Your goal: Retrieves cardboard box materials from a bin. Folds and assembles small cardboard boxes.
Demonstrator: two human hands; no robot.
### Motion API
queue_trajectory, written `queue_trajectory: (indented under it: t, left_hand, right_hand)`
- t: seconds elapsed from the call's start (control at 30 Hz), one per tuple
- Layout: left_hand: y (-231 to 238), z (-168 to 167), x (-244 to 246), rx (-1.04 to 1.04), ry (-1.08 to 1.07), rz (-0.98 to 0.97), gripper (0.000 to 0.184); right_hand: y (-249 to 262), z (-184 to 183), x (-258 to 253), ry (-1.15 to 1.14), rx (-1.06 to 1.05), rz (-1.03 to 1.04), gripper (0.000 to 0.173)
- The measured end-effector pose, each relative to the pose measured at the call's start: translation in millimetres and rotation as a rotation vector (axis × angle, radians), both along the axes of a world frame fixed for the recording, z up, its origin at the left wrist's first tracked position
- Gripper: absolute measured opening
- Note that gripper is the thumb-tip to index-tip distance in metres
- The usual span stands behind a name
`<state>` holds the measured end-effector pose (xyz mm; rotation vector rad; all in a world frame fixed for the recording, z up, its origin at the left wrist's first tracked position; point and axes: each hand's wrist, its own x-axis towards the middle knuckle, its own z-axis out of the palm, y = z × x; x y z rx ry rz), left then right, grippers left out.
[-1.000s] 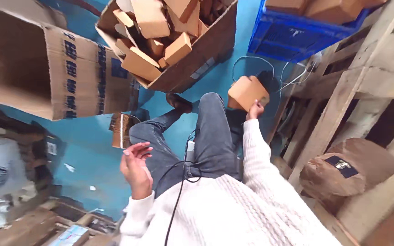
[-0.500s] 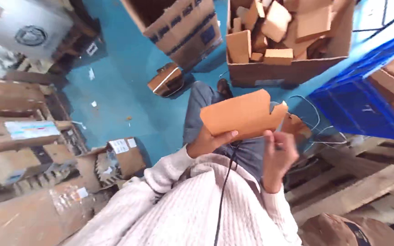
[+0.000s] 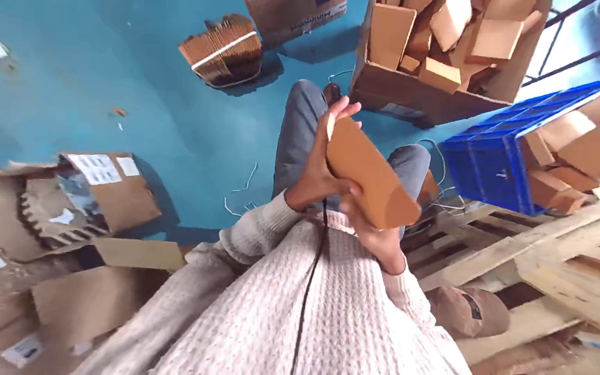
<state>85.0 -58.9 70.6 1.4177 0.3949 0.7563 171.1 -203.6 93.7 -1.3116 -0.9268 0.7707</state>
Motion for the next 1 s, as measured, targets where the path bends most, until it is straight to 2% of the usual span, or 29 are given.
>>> queue_trajectory:
  t: [0.1,0.17,0.23,0.3,0.33,0.37,0.4,0.43,0.5,0.57,0.6,0.73,0.77,0.87,1.0]
  left_hand:
    - [-0.8,5.5,-0.5,-0.002,0.056,-0.03,0.13]
    - [-6.7,2.8,-0.1,0.033,0.06,-0.011,0.13]
    - [-14.7,2.3,-0.1,0.053,0.055,-0.064,0.135]
    - [-24.9,5.6,0.0,0.043,0.062,-0.172,0.138]
    - [-30.0,9.5,-1.1,0.01,0.082,-0.196,0.132]
    - [-34.2,16.9,-3.0,-0.076,0.109,-0.165,0.115]
    - [-35.7,28.8,-3.2,-0.206,0.15,-0.059,0.083]
    - [-28.7,35.9,-6.3,-0.313,0.179,-0.017,0.063]
    - [-5.6,24.1,-19.9,-0.42,0.089,0.012,0.046]
    - [13.1,11.5,-29.0,-0.454,-0.039,0.031,0.044]
    - [18.4,10.7,-33.1,-0.431,-0.056,0.021,0.046]
    - [13.6,19.4,-31.0,-0.322,0.043,-0.012,0.076]
    - [10.9,18.6,-25.2,-0.287,0.021,0.044,0.074]
    - [5.0,14.4,-15.5,-0.225,-0.083,0.281,0.049]
    - [2.0,11.6,-15.0,-0.111,-0.097,0.293,0.039]
  right_hand:
    - [3.3,2.4,9.8,0.015,-0.039,-0.294,0.048]
    - [9.6,-3.9,17.1,-0.078,-0.081,-0.548,0.048]
    - [14.4,-15.3,22.5,-0.296,-0.096,-0.702,0.058]
    - [11.7,-30.2,12.0,-0.392,-0.044,-0.624,0.064]
    - [7.4,-44.9,1.0,-0.415,0.003,-0.527,0.065]
    - [4.2,-50.4,-11.5,-0.438,-0.003,-0.408,0.071]
    - [4.7,-46.5,-19.7,-0.512,-0.042,-0.304,0.078]
    - [8.5,-27.5,-21.4,-0.568,-0.103,-0.208,0.084]
    - [10.9,2.0,-12.9,-0.508,-0.1,-0.155,0.088]
    - [11.2,8.9,10.9,-0.53,-0.005,-0.254,0.08]
    - [12.9,8.1,25.4,-0.544,0.016,-0.281,0.081]
    - [24.2,10.3,48.5,-0.282,-0.06,-0.111,0.094]
    - [26.8,11.4,43.8,-0.249,-0.079,-0.118,0.094]
    - [26.8,8.1,28.5,-0.221,-0.077,-0.239,0.078]
    - [17.8,-3.5,21.1,-0.248,-0.012,-0.325,0.052]
